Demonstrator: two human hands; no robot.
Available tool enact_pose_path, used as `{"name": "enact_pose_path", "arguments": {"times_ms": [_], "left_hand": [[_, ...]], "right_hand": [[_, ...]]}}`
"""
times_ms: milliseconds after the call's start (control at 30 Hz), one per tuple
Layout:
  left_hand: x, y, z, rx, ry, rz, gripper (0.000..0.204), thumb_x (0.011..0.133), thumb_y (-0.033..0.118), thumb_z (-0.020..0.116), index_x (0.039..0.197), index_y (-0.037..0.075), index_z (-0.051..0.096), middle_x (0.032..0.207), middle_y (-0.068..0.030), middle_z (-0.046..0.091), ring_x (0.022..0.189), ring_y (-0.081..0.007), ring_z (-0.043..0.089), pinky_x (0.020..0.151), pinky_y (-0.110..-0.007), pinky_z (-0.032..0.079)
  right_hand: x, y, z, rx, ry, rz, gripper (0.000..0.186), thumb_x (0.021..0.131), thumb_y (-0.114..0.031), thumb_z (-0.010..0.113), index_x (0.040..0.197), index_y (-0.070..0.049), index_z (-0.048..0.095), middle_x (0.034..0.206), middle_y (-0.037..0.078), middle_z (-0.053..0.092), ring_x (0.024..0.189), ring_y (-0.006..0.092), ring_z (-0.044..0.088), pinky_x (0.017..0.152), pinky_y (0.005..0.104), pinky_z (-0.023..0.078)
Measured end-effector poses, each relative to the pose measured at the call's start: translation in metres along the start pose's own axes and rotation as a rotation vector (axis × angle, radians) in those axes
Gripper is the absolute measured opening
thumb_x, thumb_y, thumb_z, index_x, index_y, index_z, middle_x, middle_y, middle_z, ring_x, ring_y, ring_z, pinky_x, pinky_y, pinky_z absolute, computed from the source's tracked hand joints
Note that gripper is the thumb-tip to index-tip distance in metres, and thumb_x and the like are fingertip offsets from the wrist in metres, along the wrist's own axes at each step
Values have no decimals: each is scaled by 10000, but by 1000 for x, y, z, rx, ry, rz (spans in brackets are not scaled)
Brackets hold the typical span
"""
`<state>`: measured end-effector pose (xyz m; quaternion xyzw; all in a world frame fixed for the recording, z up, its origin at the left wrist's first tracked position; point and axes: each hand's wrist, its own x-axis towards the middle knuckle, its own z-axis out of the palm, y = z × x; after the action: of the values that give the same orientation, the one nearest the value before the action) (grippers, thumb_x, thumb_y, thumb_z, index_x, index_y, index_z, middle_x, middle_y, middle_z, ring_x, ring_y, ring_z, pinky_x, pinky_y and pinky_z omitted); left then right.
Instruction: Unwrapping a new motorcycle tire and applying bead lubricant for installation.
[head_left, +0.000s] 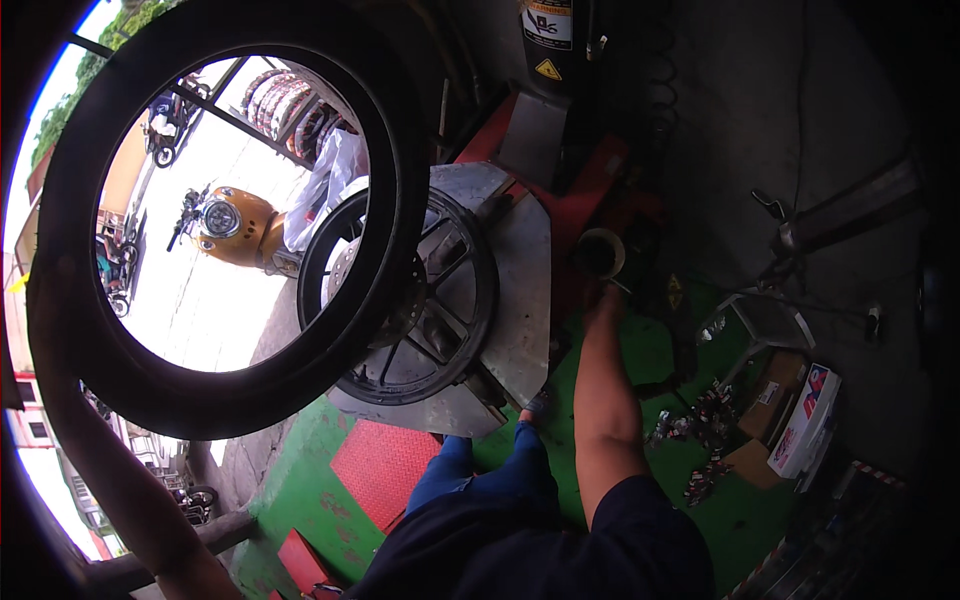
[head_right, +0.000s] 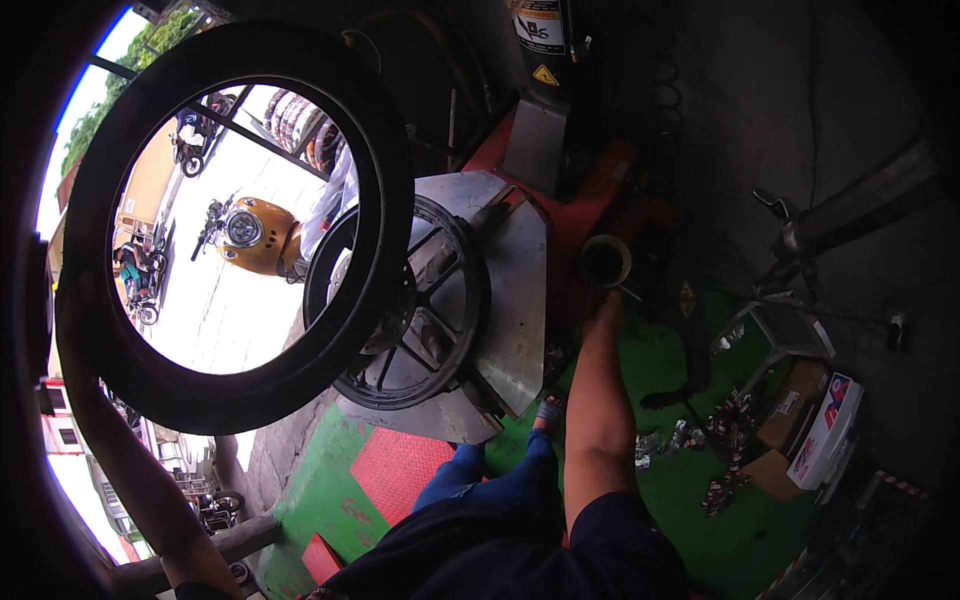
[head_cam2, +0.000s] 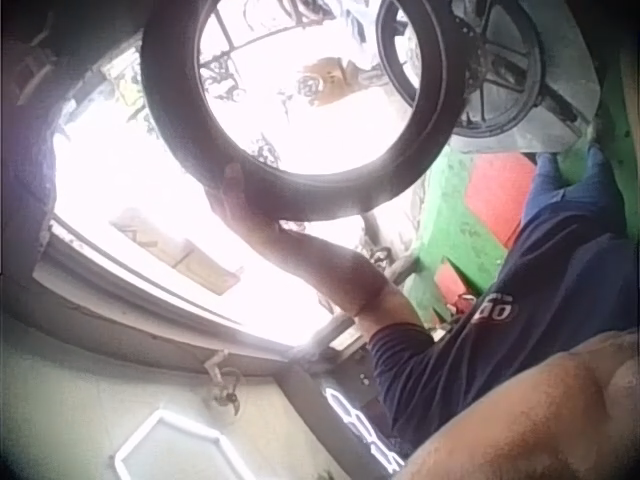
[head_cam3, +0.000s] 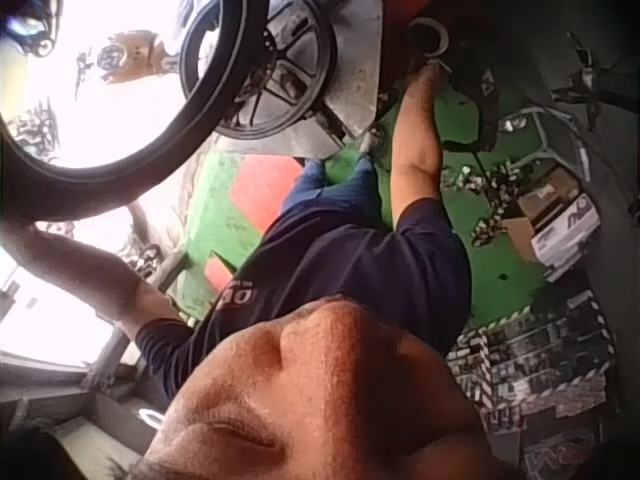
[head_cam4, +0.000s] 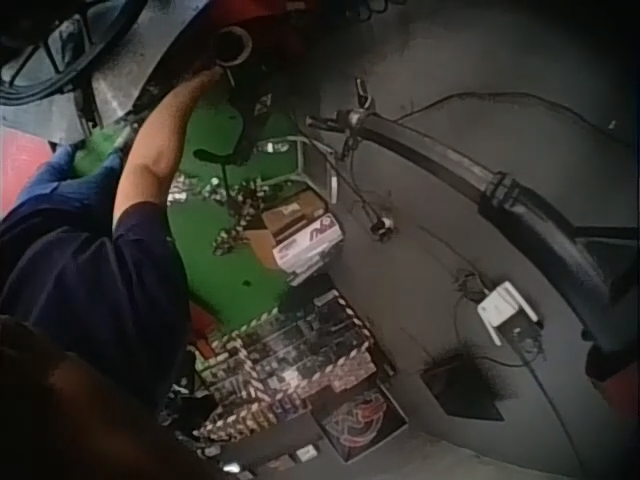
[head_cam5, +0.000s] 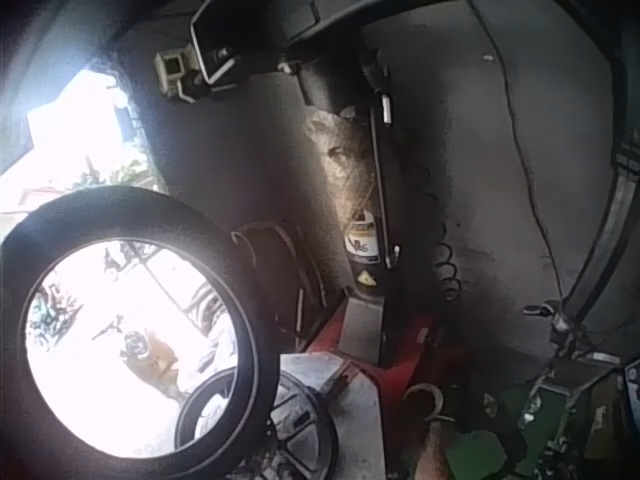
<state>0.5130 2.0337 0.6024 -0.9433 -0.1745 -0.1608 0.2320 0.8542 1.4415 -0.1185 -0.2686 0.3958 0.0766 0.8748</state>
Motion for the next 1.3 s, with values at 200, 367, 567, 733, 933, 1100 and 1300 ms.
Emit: {"name": "enact_pose_path", "arguments": {"times_ms": [200,367,567,733,933,1100,1300], "left_hand": [[28,119,-17,-777,-79,-630,612,1002,393,607,1502,61,487,1424,-110,588,1314,-227,561,1124,-346,403],[36,182,-49,-868,-95,-526,718,877,399,709,1425,-26,525,1317,-170,629,1205,-276,612,1076,-367,439],[28,189,-55,-823,-64,-555,861,762,428,761,1432,-49,504,1309,-204,635,1179,-301,626,1049,-383,461],[32,186,-47,-806,-47,-475,856,749,435,758,1410,-52,518,1290,-224,648,1130,-311,656,1017,-393,489],[43,185,-48,-823,-59,-344,698,801,380,745,1331,-44,583,1214,-163,691,1073,-256,661,1016,-382,467],[42,178,-41,-783,-79,-356,663,775,414,743,1250,-36,633,1135,-173,710,1004,-262,679,954,-382,496],[50,177,-40,-738,-92,-370,659,812,403,731,1300,-25,622,1160,-149,715,1019,-236,675,972,-359,491]], "right_hand": [[8,-6,-19,182,-141,157,269,980,-213,570,1146,-6,618,1036,127,710,876,241,723,721,315,649],[-35,-20,30,48,-42,7,281,964,-188,637,1190,-21,638,1038,108,716,865,200,710,767,306,622],[-200,-68,175,-191,-562,-487,283,938,-133,724,1177,5,664,969,88,719,840,158,694,784,277,560],[-310,-80,300,-500,-1018,-776,273,958,-128,710,1198,0,686,992,86,728,910,166,707,835,282,549],[-328,-64,356,-690,-1240,-1537,252,917,-106,735,1160,-47,703,1009,130,731,928,268,724,815,341,546],[-308,-27,281,-931,-1223,-1345,237,924,-102,719,1153,-50,686,1054,150,725,959,326,718,826,388,564],[-348,14,174,-1055,-1253,-1117,237,921,-101,713,1147,-42,681,1014,153,722,936,339,725,797,388,579]]}}
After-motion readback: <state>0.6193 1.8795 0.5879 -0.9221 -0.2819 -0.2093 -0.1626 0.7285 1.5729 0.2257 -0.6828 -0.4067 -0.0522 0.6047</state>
